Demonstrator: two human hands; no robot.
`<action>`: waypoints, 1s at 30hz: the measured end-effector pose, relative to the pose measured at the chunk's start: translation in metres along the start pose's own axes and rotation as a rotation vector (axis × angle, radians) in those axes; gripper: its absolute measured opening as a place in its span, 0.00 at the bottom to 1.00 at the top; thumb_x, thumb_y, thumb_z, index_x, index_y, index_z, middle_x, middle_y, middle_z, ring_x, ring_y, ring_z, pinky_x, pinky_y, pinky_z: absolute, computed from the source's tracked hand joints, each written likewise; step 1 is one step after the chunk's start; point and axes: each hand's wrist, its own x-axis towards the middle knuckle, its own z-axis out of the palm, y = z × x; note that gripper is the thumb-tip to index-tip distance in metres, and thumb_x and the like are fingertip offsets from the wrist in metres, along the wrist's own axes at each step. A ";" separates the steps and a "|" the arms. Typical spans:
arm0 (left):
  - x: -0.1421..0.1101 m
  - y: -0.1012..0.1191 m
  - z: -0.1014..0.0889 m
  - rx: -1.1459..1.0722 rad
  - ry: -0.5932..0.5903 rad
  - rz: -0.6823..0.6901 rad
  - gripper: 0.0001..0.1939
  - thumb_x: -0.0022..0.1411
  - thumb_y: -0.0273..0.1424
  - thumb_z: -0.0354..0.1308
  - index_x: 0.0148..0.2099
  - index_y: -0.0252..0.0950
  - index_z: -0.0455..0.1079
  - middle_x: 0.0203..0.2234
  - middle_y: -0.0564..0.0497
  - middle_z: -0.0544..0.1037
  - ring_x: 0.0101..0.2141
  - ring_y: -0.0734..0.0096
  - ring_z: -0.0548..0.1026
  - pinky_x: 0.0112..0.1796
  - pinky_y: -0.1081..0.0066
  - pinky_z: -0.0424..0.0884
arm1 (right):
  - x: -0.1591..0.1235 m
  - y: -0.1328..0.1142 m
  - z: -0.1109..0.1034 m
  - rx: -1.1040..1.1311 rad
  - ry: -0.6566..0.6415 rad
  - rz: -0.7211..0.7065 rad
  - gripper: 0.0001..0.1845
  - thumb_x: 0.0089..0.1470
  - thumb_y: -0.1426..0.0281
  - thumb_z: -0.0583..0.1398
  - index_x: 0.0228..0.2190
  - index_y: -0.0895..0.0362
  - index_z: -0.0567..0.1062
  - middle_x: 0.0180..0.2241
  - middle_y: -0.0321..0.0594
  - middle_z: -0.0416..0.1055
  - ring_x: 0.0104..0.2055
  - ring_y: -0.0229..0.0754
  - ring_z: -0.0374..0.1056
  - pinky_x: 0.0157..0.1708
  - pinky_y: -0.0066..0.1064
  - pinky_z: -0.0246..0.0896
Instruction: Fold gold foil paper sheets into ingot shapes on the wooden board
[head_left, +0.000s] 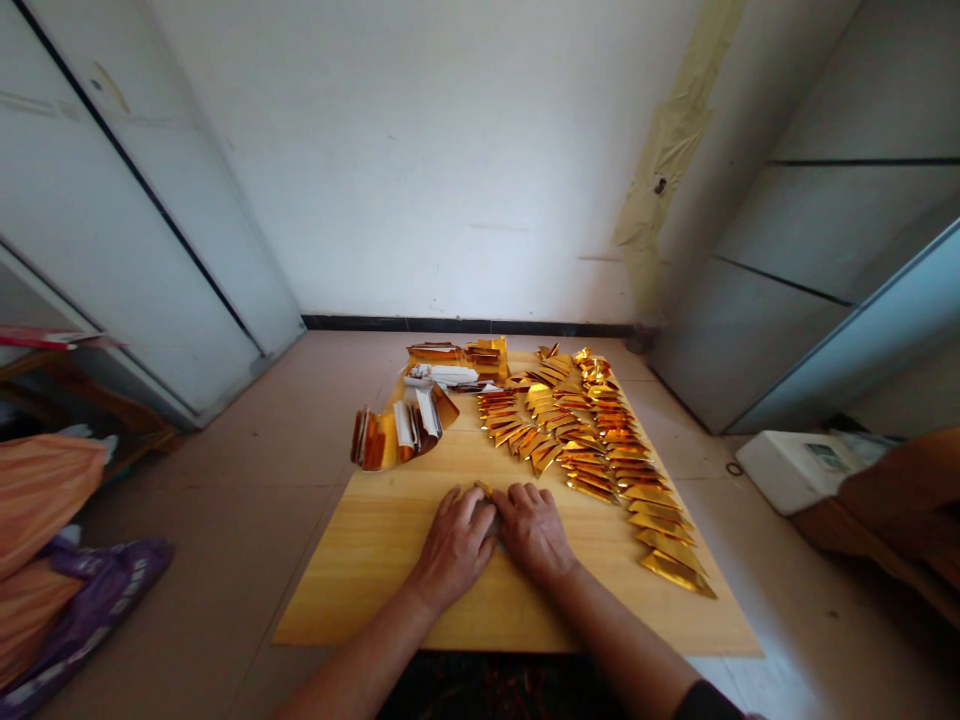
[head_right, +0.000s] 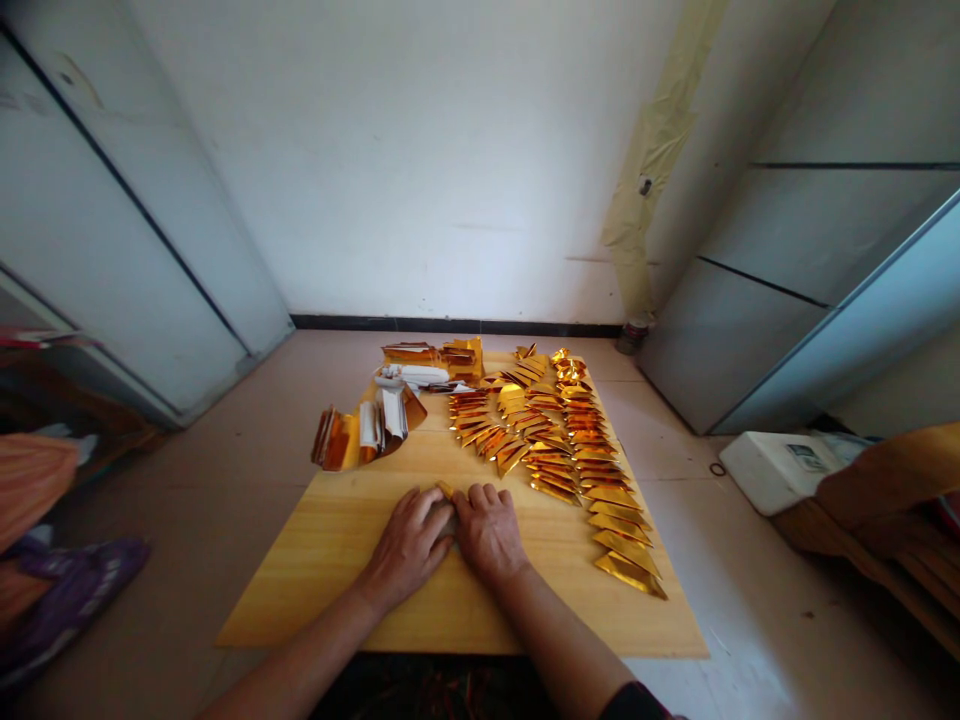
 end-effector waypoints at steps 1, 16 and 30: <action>-0.001 -0.001 0.002 -0.006 0.012 -0.006 0.17 0.56 0.26 0.54 0.49 0.38 0.65 0.48 0.43 0.67 0.50 0.58 0.67 0.54 0.54 0.62 | 0.000 0.000 0.000 0.001 -0.005 -0.004 0.18 0.56 0.67 0.56 0.49 0.50 0.67 0.37 0.40 0.67 0.39 0.45 0.59 0.35 0.35 0.46; -0.002 0.002 -0.003 0.091 -0.077 -0.083 0.19 0.57 0.31 0.55 0.51 0.39 0.66 0.51 0.44 0.69 0.50 0.57 0.66 0.50 0.53 0.62 | -0.003 0.001 -0.003 0.006 -0.005 -0.031 0.15 0.55 0.65 0.56 0.46 0.52 0.68 0.38 0.41 0.66 0.40 0.44 0.58 0.37 0.35 0.45; 0.004 0.004 -0.014 0.096 -0.069 -0.061 0.21 0.57 0.33 0.55 0.54 0.43 0.65 0.48 0.45 0.71 0.50 0.55 0.64 0.53 0.47 0.52 | -0.032 0.011 -0.004 0.013 0.047 -0.039 0.18 0.56 0.66 0.57 0.49 0.54 0.68 0.51 0.44 0.65 0.50 0.47 0.58 0.48 0.39 0.48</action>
